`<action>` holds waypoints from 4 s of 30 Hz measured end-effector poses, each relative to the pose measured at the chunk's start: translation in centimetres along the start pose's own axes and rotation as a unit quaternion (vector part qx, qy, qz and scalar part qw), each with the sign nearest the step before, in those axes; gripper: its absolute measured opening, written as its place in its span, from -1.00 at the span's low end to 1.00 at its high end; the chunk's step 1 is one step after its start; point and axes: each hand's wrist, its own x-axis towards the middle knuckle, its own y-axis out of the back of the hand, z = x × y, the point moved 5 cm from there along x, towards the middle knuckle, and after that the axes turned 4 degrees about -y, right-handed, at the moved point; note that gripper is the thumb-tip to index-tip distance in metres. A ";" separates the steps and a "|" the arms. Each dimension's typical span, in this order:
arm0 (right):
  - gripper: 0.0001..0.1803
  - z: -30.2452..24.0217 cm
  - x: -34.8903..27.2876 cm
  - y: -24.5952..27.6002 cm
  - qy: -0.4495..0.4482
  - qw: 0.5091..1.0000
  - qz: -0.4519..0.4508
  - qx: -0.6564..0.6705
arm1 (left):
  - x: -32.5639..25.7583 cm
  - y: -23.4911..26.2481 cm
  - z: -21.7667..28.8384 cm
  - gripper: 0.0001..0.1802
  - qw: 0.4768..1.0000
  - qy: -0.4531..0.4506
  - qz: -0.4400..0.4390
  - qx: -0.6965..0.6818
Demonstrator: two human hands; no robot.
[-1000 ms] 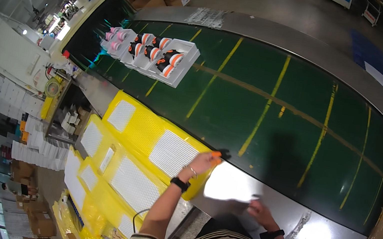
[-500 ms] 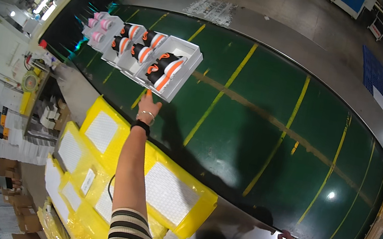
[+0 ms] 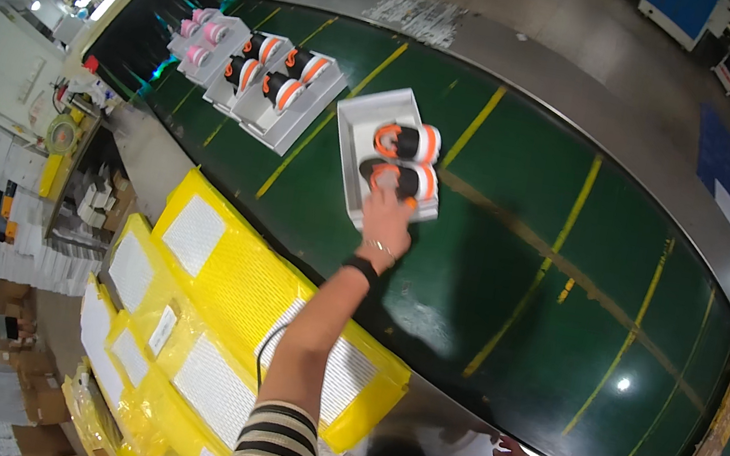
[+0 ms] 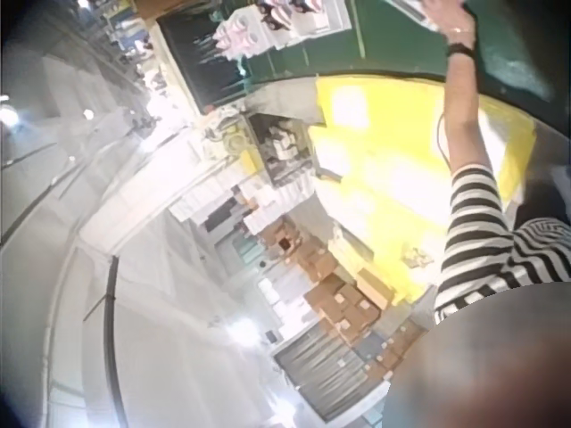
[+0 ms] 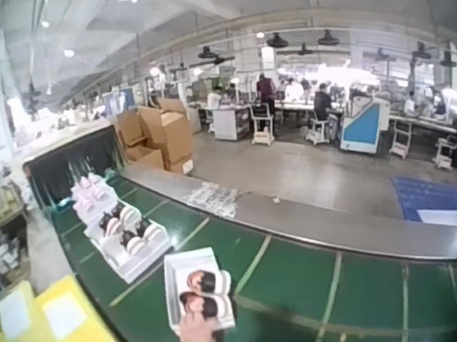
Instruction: The person packs shoes by hand, placing each shoe into a box with paper before closing the lid and setting it on a conveyor belt. They then organize yellow-wrapped items on the table and repeat the packing process for several more pairs of shoes.
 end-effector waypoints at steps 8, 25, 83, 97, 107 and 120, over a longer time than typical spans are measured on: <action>-0.59 -6.0 -6.0 3.6 0.200 0.974 0.091 -0.058 | -20.3 0.9 20.5 -0.67 0.974 -0.152 0.031 -0.164; -0.50 -8.8 -10.2 7.4 0.318 0.769 0.110 -0.544 | -39.6 8.1 34.6 -0.80 0.916 -0.368 -0.023 -0.158; 0.31 11.8 -16.3 8.0 0.266 0.926 -0.065 0.260 | -41.1 14.3 43.1 -0.72 0.840 -0.267 -0.262 -0.392; 0.25 18.8 -16.0 8.7 0.153 0.958 0.006 0.241 | -38.2 22.7 34.7 -0.82 0.751 -0.208 -0.171 -0.603; 0.19 27.0 -14.9 4.0 -0.029 0.940 0.069 0.333 | -45.1 10.3 29.5 -0.86 0.923 -0.206 -0.292 -0.142; -0.47 7.7 -10.9 6.9 0.099 0.961 0.172 0.190 | -36.0 6.0 -1.5 -0.72 0.981 0.161 0.024 -0.103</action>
